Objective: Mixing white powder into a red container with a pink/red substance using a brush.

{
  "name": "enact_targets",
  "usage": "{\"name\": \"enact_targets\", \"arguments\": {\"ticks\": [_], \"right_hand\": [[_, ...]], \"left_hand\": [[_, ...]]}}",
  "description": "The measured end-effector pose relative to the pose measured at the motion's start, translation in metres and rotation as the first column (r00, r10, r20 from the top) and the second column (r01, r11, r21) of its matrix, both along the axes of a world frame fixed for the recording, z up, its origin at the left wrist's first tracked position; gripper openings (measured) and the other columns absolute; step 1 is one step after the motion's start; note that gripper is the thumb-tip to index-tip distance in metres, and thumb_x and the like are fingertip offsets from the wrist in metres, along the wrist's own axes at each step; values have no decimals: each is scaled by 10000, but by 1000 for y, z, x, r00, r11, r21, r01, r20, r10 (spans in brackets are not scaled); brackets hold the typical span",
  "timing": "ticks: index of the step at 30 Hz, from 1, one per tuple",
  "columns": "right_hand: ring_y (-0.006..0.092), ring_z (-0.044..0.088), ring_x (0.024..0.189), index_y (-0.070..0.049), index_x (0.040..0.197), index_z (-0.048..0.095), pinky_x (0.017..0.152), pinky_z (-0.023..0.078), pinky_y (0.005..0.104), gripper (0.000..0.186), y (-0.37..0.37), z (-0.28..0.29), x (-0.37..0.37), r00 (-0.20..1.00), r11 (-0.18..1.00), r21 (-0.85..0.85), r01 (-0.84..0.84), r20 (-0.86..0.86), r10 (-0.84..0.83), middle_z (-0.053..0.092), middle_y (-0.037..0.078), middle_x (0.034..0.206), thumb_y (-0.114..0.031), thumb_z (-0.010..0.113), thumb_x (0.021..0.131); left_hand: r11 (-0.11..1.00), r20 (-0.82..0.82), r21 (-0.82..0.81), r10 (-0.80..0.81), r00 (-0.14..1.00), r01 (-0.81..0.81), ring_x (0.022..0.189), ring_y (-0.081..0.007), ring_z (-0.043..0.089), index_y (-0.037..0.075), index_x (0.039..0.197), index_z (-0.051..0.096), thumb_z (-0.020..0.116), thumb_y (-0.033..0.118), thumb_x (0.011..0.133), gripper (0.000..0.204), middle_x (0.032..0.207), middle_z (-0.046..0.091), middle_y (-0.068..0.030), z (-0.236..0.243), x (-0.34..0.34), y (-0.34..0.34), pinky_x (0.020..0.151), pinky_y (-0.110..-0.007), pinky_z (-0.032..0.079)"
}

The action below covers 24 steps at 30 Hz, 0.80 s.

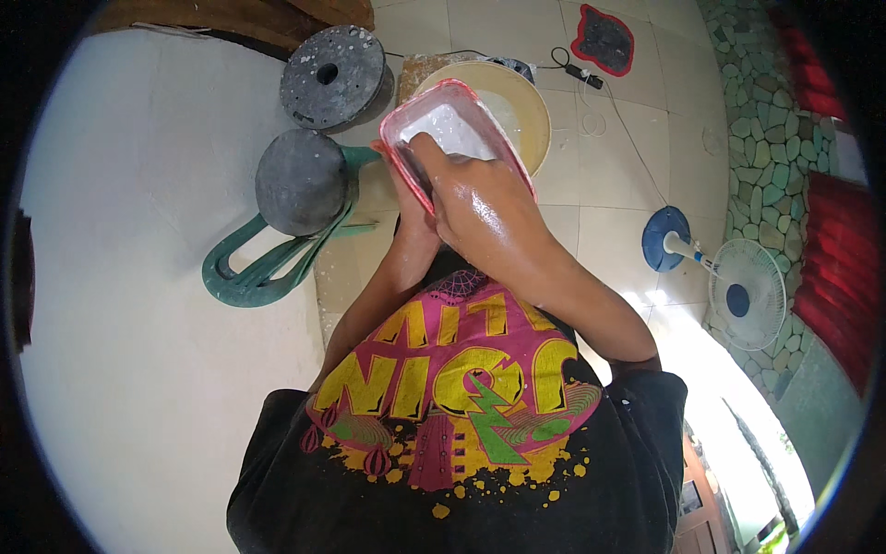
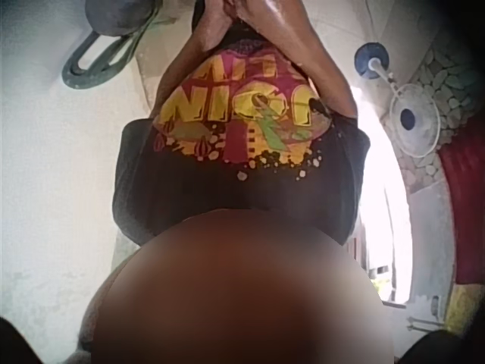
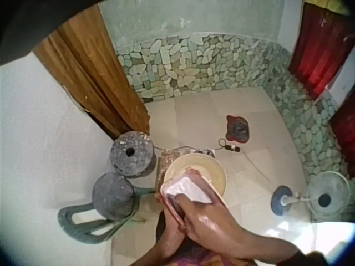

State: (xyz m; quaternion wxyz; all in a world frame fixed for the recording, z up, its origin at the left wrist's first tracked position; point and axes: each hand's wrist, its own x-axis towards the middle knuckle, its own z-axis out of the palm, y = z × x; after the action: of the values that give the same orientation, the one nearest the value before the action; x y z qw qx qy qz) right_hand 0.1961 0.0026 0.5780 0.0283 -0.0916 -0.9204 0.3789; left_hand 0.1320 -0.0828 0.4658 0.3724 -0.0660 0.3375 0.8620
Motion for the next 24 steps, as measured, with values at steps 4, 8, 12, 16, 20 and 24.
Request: {"name": "enact_targets", "arguments": {"ticks": [4, 8, 12, 16, 20, 24], "right_hand": [[439, 614, 694, -47, 1174, 475, 612, 498, 492, 399, 5, -8, -3, 997, 998, 56, 39, -62, -35, 602, 252, 724, 10, 558, 787], [400, 655, 723, -27, 1160, 461, 621, 537, 466, 471, 15, -9, -4, 993, 979, 165, 117, -49, -111, 638, 261, 826, -8, 623, 719], [411, 651, 724, -31, 1188, 461, 614, 539, 467, 499, 11, -9, 0, 992, 972, 201, 125, -56, -116, 629, 273, 904, 3, 621, 716], [432, 623, 707, -47, 1195, 474, 617, 502, 483, 479, -1, -8, 3, 994, 982, 155, 107, 2, -109, 624, 255, 869, 30, 572, 733], [420, 616, 765, -42, 1174, 478, 685, 490, 476, 437, -5, -8, 0, 998, 999, 4, 51, -35, -51, 610, 210, 786, 14, 565, 749], [441, 617, 736, -45, 1165, 473, 652, 489, 495, 434, 5, -10, -8, 995, 996, -49, 68, -76, -72, 631, 233, 890, 25, 555, 744]], "left_hand": [[998, 5, 57, 22, 1000, -22, 1228, -256, 494, 107, 1405, 376, 370, 798, 807, 913, 1351, 486, -103, -1, -2, 2, 1039, -421, 406], [983, 29, 183, -28, 999, 23, 1240, -257, 488, 104, 1407, 375, 384, 790, 809, 911, 1365, 483, -98, -3, -3, -1, 1052, -419, 398], [979, 40, 204, -12, 999, 3, 1236, -243, 478, 122, 1394, 395, 254, 744, 896, 810, 1345, 484, -72, -7, -6, 0, 1051, -389, 382], [999, 0, 0, 46, 999, -46, 1189, -238, 521, 120, 1341, 445, 397, 795, 802, 865, 1285, 530, -74, -13, -3, 1, 1013, -409, 431], [996, 9, -93, 3, 1000, -2, 1172, -233, 528, 120, 1317, 459, 392, 794, 808, 848, 1252, 542, -64, -13, -2, -3, 1002, -408, 437], [988, 24, 155, -3, 1000, -1, 1160, -212, 527, 133, 1336, 455, 270, 676, 943, 696, 1256, 542, -50, -8, 0, -1, 1004, -389, 419]]}}
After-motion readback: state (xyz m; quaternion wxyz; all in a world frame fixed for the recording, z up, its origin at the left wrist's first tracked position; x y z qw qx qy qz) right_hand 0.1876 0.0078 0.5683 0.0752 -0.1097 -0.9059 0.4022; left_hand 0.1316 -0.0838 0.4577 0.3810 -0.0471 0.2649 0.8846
